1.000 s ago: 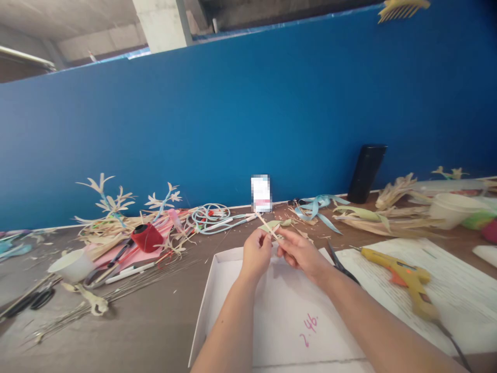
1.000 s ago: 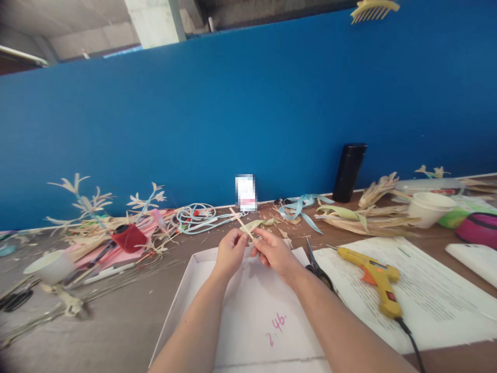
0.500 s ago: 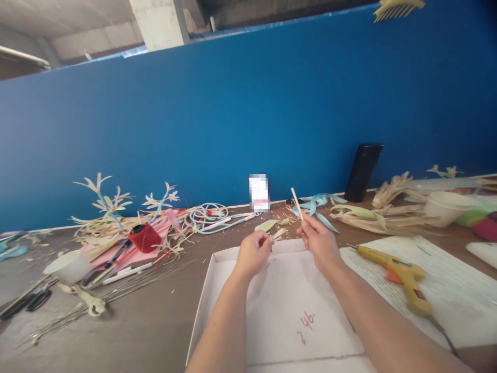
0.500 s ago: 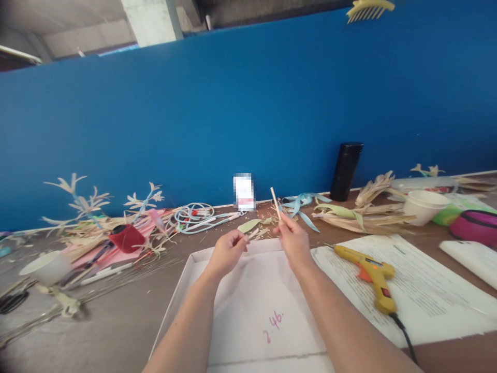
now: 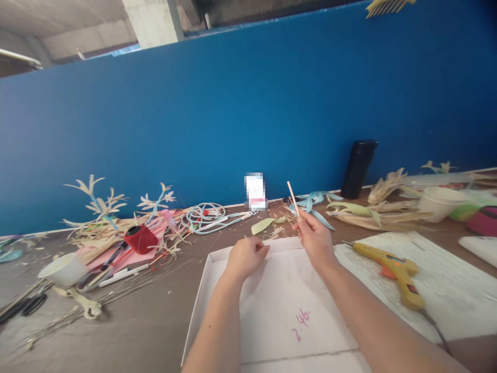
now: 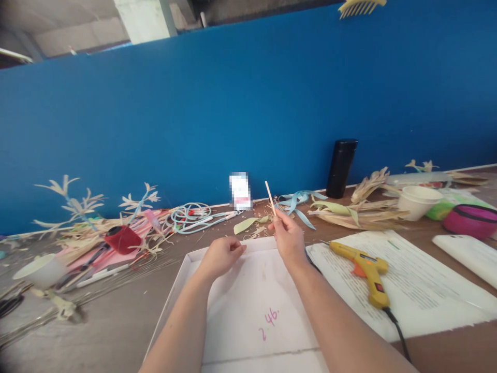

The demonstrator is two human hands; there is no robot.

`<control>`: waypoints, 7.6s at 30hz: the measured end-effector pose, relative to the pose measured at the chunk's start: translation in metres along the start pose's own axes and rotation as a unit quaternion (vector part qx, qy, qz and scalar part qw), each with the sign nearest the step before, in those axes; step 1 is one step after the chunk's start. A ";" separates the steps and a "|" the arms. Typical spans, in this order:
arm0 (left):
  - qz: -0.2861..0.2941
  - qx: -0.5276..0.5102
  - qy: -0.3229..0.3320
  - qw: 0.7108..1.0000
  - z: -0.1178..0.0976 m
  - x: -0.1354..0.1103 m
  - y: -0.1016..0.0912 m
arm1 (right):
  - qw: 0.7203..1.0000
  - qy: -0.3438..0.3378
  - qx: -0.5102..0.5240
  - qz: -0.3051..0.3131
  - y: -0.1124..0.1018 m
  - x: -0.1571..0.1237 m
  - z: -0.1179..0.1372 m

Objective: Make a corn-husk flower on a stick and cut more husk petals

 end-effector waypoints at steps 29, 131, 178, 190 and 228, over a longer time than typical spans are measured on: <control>0.050 0.098 -0.039 0.993 0.003 -0.002 0.002 | 0.994 -0.024 -0.057 0.095 0.022 -0.012 0.006; -0.114 -0.334 -0.110 0.929 0.015 0.009 0.017 | 0.933 0.118 -0.036 0.338 0.069 -0.038 -0.030; 0.045 0.100 -0.021 0.994 0.003 -0.003 -0.001 | 0.992 -0.018 -0.074 0.100 0.031 -0.020 0.003; 0.062 0.094 -0.040 0.993 0.009 0.001 0.007 | 0.987 -0.011 -0.091 0.130 0.039 -0.024 0.002; -0.017 -0.333 -0.101 0.937 0.003 0.007 0.014 | 0.987 0.061 -0.097 0.112 0.036 -0.024 -0.002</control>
Point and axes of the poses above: each hand's wrist, its own x-axis towards the middle knuckle, its own y-axis out of the palm, z = x × y, the point moved 8 cm from there along x, towards the middle knuckle, and after that the axes turned 8 degrees about y, right-handed, at the moved point
